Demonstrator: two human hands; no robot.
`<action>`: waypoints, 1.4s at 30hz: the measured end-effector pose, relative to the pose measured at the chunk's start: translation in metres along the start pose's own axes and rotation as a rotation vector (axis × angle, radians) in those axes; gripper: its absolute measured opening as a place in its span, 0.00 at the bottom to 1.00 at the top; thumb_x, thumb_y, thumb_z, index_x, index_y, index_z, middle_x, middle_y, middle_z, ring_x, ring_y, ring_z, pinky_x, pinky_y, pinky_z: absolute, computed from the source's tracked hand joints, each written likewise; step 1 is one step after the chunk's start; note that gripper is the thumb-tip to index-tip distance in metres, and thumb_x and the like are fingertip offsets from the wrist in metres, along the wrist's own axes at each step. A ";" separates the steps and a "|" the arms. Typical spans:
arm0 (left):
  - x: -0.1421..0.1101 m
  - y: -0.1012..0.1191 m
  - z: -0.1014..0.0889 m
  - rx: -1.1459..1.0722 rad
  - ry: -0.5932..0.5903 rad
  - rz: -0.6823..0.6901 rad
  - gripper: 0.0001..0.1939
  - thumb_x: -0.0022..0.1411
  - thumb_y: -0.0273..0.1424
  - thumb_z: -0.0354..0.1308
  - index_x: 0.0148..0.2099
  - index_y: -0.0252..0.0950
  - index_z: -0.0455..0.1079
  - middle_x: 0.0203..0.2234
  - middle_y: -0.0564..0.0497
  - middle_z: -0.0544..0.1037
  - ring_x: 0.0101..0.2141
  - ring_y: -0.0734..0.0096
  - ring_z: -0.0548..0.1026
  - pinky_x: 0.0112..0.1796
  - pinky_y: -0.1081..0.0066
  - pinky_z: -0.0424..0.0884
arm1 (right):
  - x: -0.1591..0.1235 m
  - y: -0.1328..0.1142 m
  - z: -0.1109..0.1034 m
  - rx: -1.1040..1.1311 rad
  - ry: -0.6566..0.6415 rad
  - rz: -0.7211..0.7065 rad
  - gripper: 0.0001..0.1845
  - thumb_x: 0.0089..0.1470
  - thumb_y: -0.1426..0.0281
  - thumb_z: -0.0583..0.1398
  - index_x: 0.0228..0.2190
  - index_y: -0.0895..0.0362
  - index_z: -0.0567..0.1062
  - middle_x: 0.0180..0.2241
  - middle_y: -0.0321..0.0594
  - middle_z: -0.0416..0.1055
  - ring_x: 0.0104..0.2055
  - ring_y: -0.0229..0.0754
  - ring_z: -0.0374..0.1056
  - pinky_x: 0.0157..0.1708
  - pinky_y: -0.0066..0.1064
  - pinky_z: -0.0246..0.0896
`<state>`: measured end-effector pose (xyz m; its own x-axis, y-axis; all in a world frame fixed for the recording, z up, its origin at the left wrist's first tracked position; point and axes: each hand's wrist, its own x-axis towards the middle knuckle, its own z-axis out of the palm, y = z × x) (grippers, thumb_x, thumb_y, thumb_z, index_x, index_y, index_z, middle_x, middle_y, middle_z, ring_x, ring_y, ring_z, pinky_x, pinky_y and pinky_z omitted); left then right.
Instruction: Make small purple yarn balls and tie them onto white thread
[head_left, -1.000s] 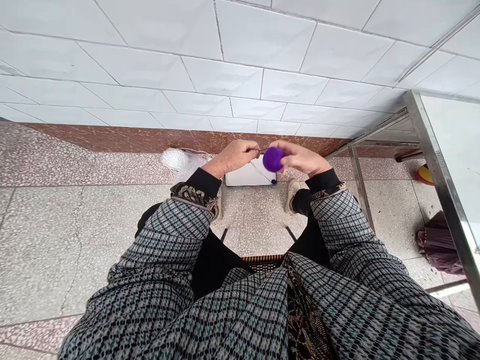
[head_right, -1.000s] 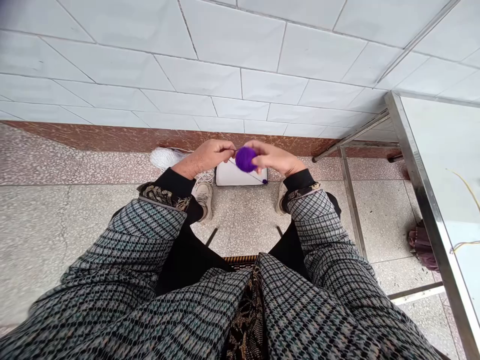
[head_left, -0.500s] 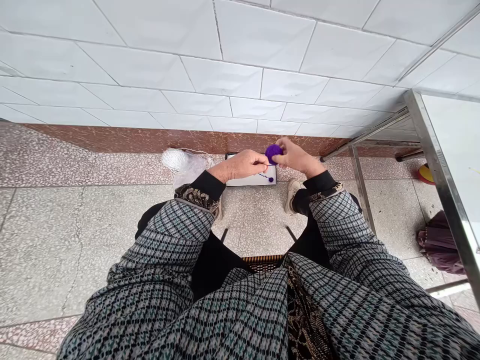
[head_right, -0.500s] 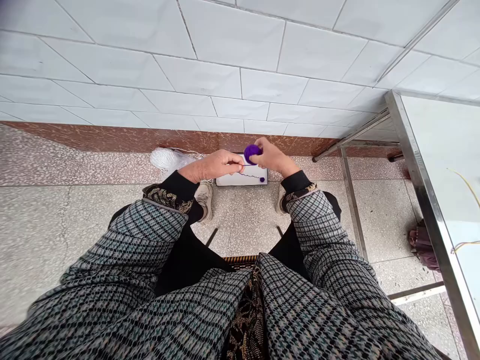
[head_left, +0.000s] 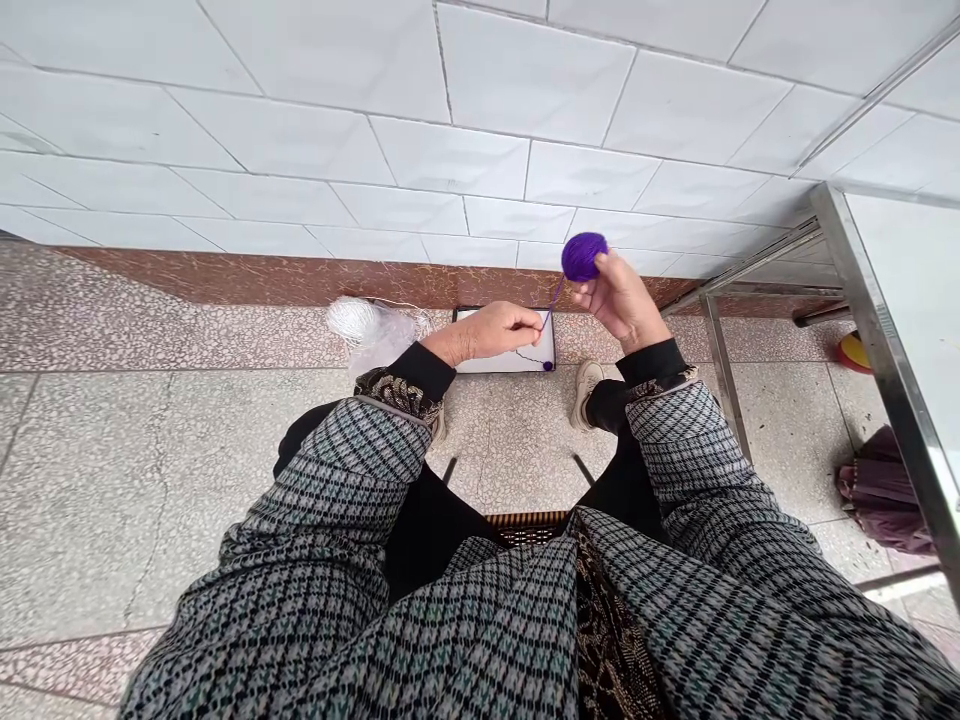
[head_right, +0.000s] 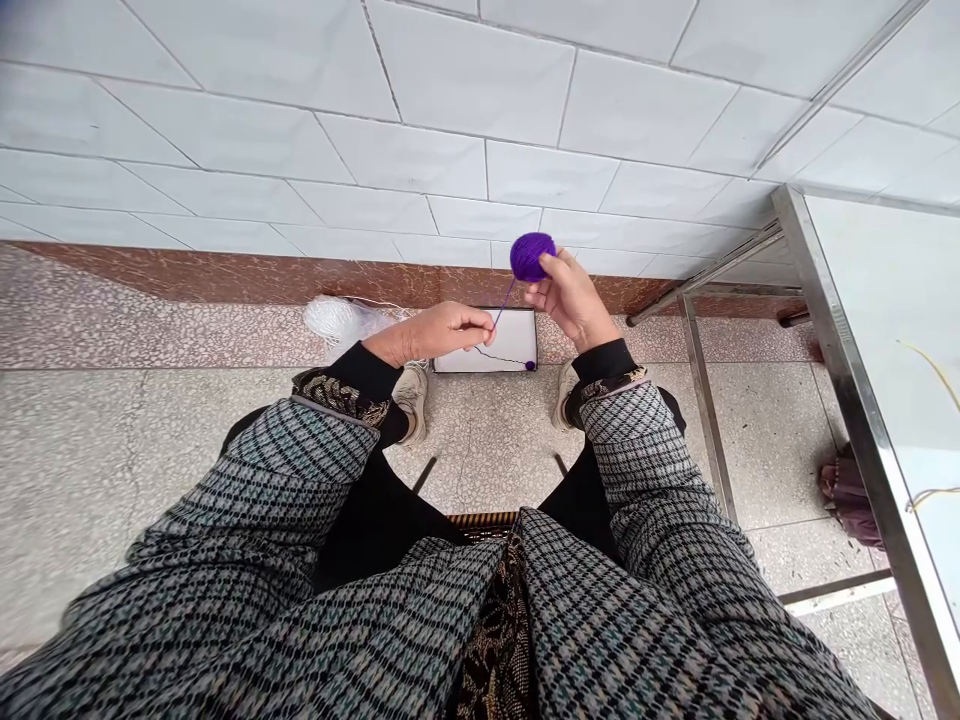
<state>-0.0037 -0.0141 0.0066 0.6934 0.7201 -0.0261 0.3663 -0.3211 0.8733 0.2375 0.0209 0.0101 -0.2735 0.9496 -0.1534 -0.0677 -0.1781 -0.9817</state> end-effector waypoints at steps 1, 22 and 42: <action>0.000 0.002 0.002 -0.004 -0.033 0.021 0.09 0.62 0.32 0.55 0.29 0.37 0.71 0.22 0.55 0.71 0.26 0.74 0.67 0.35 0.70 0.63 | 0.002 0.005 0.002 -0.025 0.021 0.020 0.33 0.56 0.45 0.72 0.50 0.49 0.66 0.36 0.34 0.70 0.32 0.37 0.68 0.31 0.30 0.69; -0.001 -0.001 -0.001 0.036 0.061 -0.023 0.09 0.61 0.29 0.54 0.30 0.37 0.71 0.22 0.55 0.72 0.26 0.73 0.67 0.34 0.71 0.63 | -0.001 -0.005 0.009 -0.007 0.025 0.018 0.33 0.54 0.45 0.72 0.49 0.50 0.66 0.37 0.36 0.71 0.32 0.38 0.69 0.31 0.31 0.71; -0.031 0.008 0.003 0.127 0.274 -0.072 0.10 0.66 0.31 0.54 0.33 0.36 0.73 0.27 0.53 0.76 0.30 0.72 0.71 0.38 0.70 0.67 | -0.015 -0.008 0.036 0.154 -0.315 -0.083 0.38 0.46 0.48 0.76 0.48 0.51 0.66 0.39 0.36 0.71 0.32 0.37 0.68 0.31 0.31 0.70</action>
<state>-0.0209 -0.0409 0.0134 0.4762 0.8772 0.0610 0.4951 -0.3248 0.8059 0.2076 -0.0016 0.0244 -0.5421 0.8402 -0.0082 -0.2393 -0.1638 -0.9570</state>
